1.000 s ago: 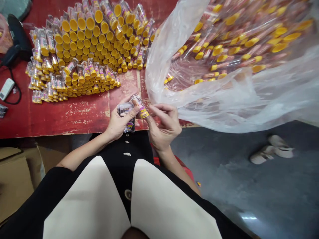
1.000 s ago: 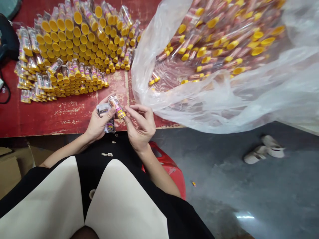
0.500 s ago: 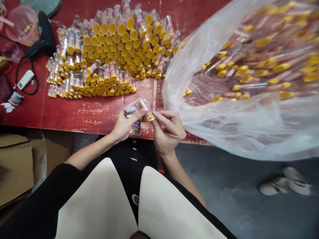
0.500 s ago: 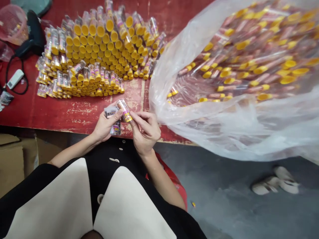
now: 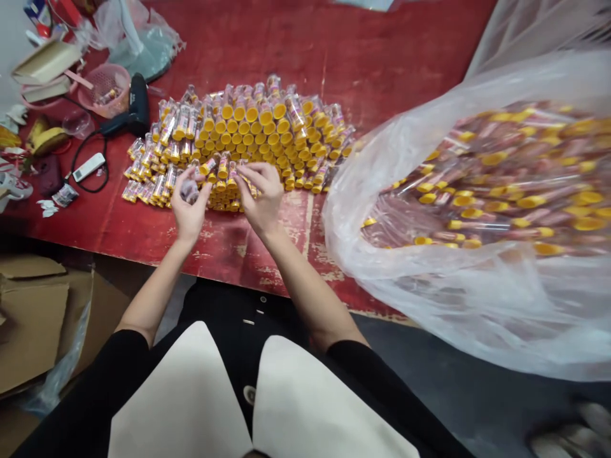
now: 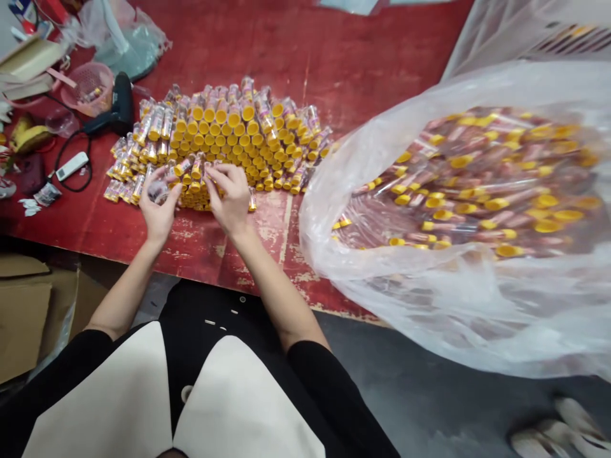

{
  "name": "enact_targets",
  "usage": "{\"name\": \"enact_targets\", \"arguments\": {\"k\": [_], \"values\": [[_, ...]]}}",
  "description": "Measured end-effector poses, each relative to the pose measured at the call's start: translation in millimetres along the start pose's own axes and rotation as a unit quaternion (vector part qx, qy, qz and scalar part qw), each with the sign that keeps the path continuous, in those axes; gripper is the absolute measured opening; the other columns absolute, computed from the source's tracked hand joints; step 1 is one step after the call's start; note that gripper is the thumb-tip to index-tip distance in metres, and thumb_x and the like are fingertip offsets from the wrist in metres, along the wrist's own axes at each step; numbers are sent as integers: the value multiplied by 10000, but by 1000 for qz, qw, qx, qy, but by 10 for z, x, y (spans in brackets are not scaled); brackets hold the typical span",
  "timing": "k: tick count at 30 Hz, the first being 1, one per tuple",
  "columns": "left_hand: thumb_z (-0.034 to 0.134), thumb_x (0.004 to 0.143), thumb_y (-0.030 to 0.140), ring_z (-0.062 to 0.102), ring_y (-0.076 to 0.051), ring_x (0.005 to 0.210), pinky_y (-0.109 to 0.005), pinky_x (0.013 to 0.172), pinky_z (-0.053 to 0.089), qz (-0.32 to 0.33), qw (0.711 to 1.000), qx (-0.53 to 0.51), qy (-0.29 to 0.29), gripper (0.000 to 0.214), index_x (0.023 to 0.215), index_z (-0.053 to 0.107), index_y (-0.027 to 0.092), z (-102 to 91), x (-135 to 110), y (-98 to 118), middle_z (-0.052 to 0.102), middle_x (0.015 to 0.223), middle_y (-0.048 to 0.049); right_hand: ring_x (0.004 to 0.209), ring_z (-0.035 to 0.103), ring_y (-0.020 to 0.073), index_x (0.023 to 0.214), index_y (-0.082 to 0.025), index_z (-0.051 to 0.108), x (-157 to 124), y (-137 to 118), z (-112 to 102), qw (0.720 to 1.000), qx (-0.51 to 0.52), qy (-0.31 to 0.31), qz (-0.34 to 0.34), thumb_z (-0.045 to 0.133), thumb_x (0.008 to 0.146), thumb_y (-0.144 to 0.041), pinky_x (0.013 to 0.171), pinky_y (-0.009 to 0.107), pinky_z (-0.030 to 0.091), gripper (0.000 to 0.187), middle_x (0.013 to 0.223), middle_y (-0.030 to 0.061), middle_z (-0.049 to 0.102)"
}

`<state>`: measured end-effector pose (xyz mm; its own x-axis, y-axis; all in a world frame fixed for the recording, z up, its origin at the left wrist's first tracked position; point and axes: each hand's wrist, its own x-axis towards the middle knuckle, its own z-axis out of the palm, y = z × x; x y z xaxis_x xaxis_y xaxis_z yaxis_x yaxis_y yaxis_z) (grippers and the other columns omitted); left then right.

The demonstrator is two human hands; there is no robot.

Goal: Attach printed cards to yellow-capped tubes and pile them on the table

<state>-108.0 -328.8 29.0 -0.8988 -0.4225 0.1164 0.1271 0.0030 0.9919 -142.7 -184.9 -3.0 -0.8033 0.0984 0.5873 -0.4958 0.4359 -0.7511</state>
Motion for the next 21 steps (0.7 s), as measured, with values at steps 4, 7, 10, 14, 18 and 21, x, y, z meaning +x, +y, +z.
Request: {"name": "enact_targets", "arguments": {"k": [4, 7, 10, 14, 18, 21], "values": [[837, 690, 149, 682, -192, 1038, -326, 994, 505, 100, 979, 164, -69, 431, 1103, 716, 183, -21, 437, 28, 745, 1103, -76, 1000, 647, 166, 1082, -209, 744, -467, -28, -589, 999, -38, 22, 15, 539, 971, -305, 918, 357, 539, 252, 1011, 85, 694], [811, 741, 191, 687, -171, 969, -322, 963, 523, 132, 972, 183, -70, 387, 1116, 717, 192, 50, 485, 121, 749, 1066, -52, 997, 653, 160, 1164, -181, 706, -548, 285, -1227, 990, -96, 33, 98, 521, 963, -282, 907, 332, 538, 290, 1064, 103, 707], [808, 772, 268, 638, -96, 733, -217, 663, 538, 66, 994, 76, -34, 382, 1136, 695, 244, 96, 328, 312, 741, 981, 31, 1093, 619, 195, 1171, -104, 664, -232, 779, -1956, 952, -183, 90, 227, 458, 961, -233, 1000, 385, 498, 321, 1159, 160, 695], [709, 840, 229, 490, -34, 503, -129, 445, 444, -283, 946, -137, -72, 107, 945, 705, 209, 231, -118, 553, 687, 791, 40, 1146, 606, 233, 1195, -50, 612, 441, 1106, -2605, 909, -228, 138, 320, 463, 1000, -266, 1034, 465, 495, 326, 1212, 197, 664], [573, 781, -26, 652, -74, 596, -145, 551, 580, -402, 905, -98, -96, 299, 918, 733, 187, 509, -543, 455, 748, 886, -18, 1118, 641, 185, 1296, -147, 574, 956, 1148, -2795, 893, -212, 133, 375, 592, 963, -402, 971, 424, 566, 421, 1303, 101, 610], [551, 840, -28, 718, -87, 700, -145, 647, 612, -413, 894, -81, -153, 304, 896, 752, 193, 708, -751, 300, 760, 881, -15, 1126, 637, 170, 1316, -131, 562, 1038, 1148, -2825, 890, -181, 125, 399, 562, 977, -407, 1003, 407, 551, 437, 1336, 111, 584]]}}
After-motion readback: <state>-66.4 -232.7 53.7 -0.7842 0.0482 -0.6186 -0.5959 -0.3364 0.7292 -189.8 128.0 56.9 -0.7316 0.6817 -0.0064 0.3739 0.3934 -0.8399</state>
